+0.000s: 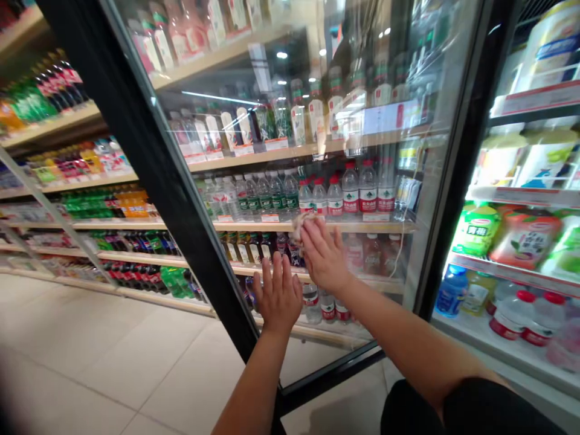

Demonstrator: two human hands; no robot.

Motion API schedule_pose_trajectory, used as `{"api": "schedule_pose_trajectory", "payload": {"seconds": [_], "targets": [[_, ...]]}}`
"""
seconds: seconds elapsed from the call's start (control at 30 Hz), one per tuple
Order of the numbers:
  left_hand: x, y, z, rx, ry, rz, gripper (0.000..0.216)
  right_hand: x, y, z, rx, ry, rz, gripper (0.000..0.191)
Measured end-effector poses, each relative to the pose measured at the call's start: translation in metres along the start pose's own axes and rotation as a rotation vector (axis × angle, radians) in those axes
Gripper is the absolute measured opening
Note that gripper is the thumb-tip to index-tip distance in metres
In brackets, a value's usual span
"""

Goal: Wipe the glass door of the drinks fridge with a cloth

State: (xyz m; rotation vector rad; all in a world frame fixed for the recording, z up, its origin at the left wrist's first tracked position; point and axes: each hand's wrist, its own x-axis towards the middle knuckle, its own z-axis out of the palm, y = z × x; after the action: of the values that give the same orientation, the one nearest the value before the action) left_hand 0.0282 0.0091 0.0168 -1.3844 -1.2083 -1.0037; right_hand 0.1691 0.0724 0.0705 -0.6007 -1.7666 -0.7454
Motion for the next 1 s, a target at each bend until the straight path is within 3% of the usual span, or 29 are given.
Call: {"api": "schedule_pose_trajectory", "payload": {"seconds": [0.13, 0.27, 0.33, 0.43, 0.57, 0.67, 0.77, 0.87, 0.93, 1.0], "targets": [[0.001, -0.004, -0.006, -0.164, 0.077, 0.072, 0.062, -0.022, -0.024, 0.001, 0.133, -0.149, -0.063, 0.068], [0.022, 0.005, -0.01, -0.381, 0.014, 0.217, 0.059, -0.009, -0.008, -0.02, 0.391, -0.3, -0.125, 0.069], [0.032, 0.015, -0.009, -0.367, -0.052, 0.206, 0.061, -0.006, 0.017, -0.03, 0.371, -0.22, -0.1, 0.071], [0.028, 0.032, -0.007, -0.198, -0.108, 0.094, 0.06, -0.024, 0.061, -0.03, 0.084, -0.033, 0.099, 0.069], [-0.01, 0.043, -0.005, -0.143, -0.09, 0.008, 0.042, -0.065, 0.098, -0.007, -0.148, -0.078, 0.199, 0.064], [-0.01, 0.035, -0.006, -0.121, -0.056, -0.012, 0.041, -0.082, 0.102, 0.007, -0.172, -0.068, 0.184, 0.061], [0.034, 0.017, -0.011, -0.049, 0.026, -0.102, 0.056, -0.083, 0.1, 0.01, -0.167, -0.066, 0.183, 0.06], [0.071, 0.009, -0.013, -0.063, -0.043, -0.185, 0.071, -0.079, 0.098, 0.008, -0.151, -0.082, 0.208, 0.058], [0.063, 0.015, -0.012, -0.061, -0.096, -0.182, 0.076, -0.079, 0.097, 0.007, -0.158, -0.078, 0.21, 0.056], [0.028, 0.027, -0.008, -0.041, -0.129, -0.158, 0.077, -0.079, 0.096, 0.007, -0.168, -0.044, 0.193, 0.056]]}}
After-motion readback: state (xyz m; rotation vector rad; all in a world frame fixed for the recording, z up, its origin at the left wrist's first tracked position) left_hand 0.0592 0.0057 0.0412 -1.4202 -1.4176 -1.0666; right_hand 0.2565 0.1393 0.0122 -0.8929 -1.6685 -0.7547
